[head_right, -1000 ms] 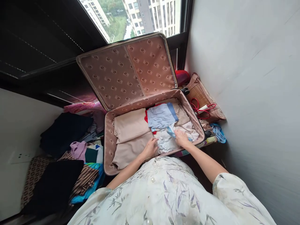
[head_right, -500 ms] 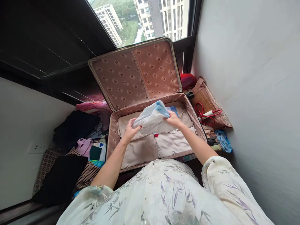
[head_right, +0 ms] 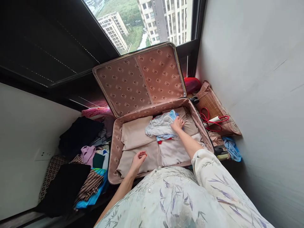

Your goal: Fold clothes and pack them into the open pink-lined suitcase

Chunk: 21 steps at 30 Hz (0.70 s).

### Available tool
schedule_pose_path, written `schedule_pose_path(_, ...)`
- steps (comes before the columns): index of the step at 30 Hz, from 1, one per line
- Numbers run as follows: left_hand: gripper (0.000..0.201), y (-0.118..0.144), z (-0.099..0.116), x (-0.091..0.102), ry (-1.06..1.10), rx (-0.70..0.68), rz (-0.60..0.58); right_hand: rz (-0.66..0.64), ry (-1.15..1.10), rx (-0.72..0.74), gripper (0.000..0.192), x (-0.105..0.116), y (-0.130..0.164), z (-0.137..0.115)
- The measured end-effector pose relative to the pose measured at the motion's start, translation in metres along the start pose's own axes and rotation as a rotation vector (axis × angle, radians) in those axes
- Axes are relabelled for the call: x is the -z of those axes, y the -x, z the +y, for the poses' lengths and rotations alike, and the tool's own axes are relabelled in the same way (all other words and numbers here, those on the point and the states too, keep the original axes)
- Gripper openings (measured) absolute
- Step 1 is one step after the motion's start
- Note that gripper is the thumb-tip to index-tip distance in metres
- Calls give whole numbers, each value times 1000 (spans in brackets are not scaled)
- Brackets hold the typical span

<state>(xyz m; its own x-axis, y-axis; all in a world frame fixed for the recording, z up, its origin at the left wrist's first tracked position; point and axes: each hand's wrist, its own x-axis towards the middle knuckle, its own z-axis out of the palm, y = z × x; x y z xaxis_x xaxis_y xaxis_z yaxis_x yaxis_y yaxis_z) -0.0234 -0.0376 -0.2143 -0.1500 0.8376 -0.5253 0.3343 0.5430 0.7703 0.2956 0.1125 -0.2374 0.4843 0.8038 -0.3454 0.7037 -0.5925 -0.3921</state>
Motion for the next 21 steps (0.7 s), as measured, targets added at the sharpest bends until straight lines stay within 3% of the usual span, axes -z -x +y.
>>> schedule_pose_path(4,54,4,-4,1,9,23,0,94,179,324,46,-14,25,-16)
schedule_pose_path(8,55,8,-6,-4,5,19,-31,103,222,484,47,-28,43,-21)
schedule_pose_path(12,56,12,-12,-3,4,28,-53,69,261,433,54,-34,39,-20)
schedule_pose_path(18,57,20,-22,1,63,73,-44,39,173,209,100,-23,11,-14)
schedule_pose_path(21,56,22,-22,0,87,86,-47,20,157,229,90,-15,2,-17)
